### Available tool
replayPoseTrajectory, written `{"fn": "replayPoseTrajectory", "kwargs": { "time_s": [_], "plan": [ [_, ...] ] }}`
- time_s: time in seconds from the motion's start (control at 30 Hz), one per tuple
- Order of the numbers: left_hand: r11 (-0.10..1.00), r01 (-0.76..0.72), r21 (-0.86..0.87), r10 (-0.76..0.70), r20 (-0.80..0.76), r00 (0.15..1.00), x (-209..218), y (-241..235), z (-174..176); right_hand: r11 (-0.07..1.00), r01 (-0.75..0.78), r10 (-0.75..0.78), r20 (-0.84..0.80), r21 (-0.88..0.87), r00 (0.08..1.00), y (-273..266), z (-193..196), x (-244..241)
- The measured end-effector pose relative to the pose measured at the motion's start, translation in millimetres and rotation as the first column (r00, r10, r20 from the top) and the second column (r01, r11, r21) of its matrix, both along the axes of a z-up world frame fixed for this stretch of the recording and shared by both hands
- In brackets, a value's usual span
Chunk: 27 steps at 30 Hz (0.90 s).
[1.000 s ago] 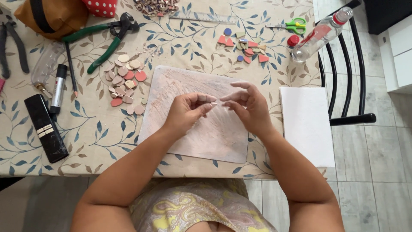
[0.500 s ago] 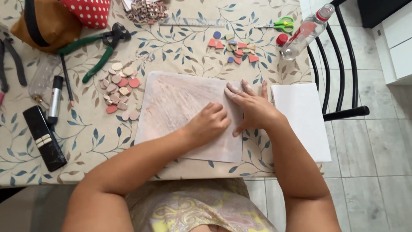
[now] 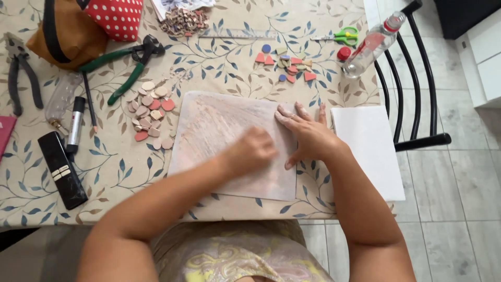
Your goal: The person sands small, heart-shaped wooden pieces on a sanding sheet placed on a table. They pick up each piece, rub it against the sheet, and then place it back down. The process is repeated for multiple pieces.
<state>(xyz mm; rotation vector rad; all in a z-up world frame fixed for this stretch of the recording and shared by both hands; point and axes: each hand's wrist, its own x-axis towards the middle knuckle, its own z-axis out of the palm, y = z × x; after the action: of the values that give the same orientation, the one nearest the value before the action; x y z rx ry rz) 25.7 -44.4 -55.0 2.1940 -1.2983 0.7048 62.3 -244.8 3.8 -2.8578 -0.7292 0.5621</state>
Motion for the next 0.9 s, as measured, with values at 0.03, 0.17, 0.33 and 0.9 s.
{"fn": "replayPoseTrajectory", "kwargs": {
  "time_s": [0.03,0.17,0.33,0.9],
  "plan": [
    [1.000,-0.002,-0.004,0.002,-0.001,1.000,2.3,4.3,-0.9,1.000,-0.002,0.002,-0.001,-0.004,1.000,2.4,4.7,-0.1],
    [0.980,-0.184,0.072,0.180,0.066,0.981,43.7,68.5,-24.9,1.000,0.016,-0.017,-0.049,-0.004,0.999,7.6,15.2,-3.3],
    [0.805,-0.544,0.236,0.472,0.301,0.829,75.0,123.8,-24.7,0.999,0.034,-0.034,-0.050,0.004,0.998,6.8,15.0,-4.5],
    [0.801,-0.556,-0.222,0.098,-0.868,0.487,37.4,113.1,35.7,0.988,0.000,0.000,0.001,0.154,1.000,-1.0,4.9,-1.0]
  ]
}}
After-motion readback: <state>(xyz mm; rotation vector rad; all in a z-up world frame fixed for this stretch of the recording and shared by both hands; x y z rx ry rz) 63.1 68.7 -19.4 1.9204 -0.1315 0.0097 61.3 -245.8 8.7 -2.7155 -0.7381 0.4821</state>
